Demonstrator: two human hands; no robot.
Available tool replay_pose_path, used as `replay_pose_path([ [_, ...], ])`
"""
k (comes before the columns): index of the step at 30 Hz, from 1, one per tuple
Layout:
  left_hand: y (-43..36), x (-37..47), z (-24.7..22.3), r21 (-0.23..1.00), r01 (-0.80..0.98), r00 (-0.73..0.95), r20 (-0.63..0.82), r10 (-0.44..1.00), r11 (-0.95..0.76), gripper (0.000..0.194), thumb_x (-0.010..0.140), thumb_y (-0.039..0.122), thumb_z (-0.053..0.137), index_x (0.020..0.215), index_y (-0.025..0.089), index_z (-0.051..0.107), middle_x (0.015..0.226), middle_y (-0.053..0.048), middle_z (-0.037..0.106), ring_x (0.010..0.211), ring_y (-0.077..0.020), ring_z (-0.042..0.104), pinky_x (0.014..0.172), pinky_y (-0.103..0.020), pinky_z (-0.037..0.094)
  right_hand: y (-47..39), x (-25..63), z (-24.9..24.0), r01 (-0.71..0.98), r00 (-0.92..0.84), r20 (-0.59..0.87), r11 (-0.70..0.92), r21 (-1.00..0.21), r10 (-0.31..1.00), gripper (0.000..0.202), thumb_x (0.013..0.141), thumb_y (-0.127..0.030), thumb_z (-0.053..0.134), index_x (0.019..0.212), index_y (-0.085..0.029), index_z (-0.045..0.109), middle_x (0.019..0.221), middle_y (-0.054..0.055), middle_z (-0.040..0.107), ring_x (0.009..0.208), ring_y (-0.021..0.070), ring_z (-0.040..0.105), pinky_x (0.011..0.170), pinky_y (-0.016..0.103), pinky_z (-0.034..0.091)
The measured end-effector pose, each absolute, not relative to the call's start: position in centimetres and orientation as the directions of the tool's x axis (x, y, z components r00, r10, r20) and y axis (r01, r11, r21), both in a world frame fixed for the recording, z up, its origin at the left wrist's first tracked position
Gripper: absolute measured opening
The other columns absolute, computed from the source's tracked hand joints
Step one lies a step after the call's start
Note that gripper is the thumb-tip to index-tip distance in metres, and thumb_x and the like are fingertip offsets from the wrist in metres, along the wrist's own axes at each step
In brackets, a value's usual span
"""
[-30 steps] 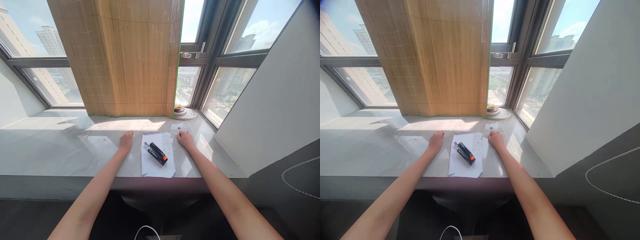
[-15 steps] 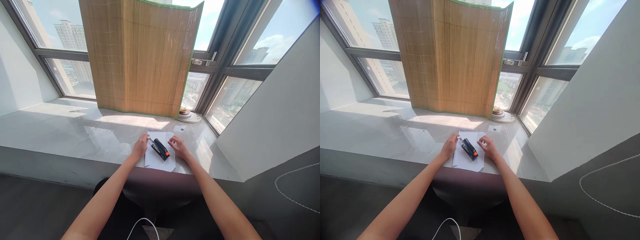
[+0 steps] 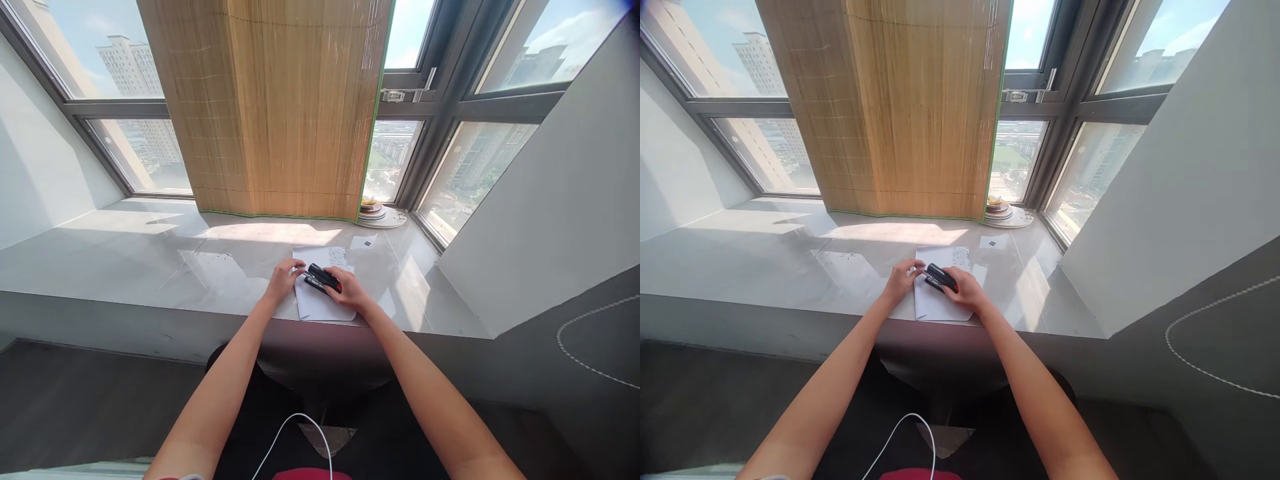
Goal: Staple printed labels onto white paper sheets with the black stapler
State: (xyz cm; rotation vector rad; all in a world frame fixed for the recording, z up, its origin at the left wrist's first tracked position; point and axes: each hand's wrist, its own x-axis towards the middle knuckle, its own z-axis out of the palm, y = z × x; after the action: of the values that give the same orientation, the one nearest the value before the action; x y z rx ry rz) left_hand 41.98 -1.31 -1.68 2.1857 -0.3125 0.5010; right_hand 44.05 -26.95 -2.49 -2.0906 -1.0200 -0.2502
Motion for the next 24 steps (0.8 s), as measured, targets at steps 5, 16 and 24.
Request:
replay_pose_path([
  [5,-1.5,41.8,-1.6,0.681,-0.376,0.917,0.369,-0.149,-0.628,0.015,0.095,0.024,0.060,0.105,0.021,0.072,0.111,-0.009,0.076,0.111,-0.0273,0.067,0.104,-0.043,0.048,-27.0,44.8,-2.7,0.744,0.667,0.540,-0.424,-0.516,0.514,0.038,0.094,-0.017,0.063,0.131,-0.025,0.068,0.117,0.009,0.074,0.109,0.0290,0.064,0.099,0.045,0.052],
  [16,-1.6,41.8,-1.9,0.684,-0.348,0.936,0.288,-0.200,-0.641,0.021,0.096,0.035,0.058,0.108,0.023,0.070,0.110,-0.008,0.077,0.103,-0.0271,0.069,0.092,-0.039,0.050,-27.2,45.2,-2.6,0.709,0.704,0.538,-0.408,-0.575,0.464,0.039,0.091,-0.012,0.063,0.128,-0.022,0.069,0.116,0.009,0.074,0.109,0.0279,0.063,0.100,0.044,0.050],
  [24,-1.5,41.7,-1.9,0.681,-0.402,0.913,0.347,-0.214,-0.612,0.028,0.096,0.039,0.064,0.117,0.024,0.075,0.108,-0.004,0.080,0.098,-0.0236,0.072,0.088,-0.035,0.054,-27.4,45.6,-2.9,0.687,0.719,0.553,-0.309,-0.657,0.422,0.038,0.089,-0.015,0.064,0.125,-0.022,0.072,0.110,0.009,0.075,0.105,0.0273,0.064,0.097,0.043,0.053],
])
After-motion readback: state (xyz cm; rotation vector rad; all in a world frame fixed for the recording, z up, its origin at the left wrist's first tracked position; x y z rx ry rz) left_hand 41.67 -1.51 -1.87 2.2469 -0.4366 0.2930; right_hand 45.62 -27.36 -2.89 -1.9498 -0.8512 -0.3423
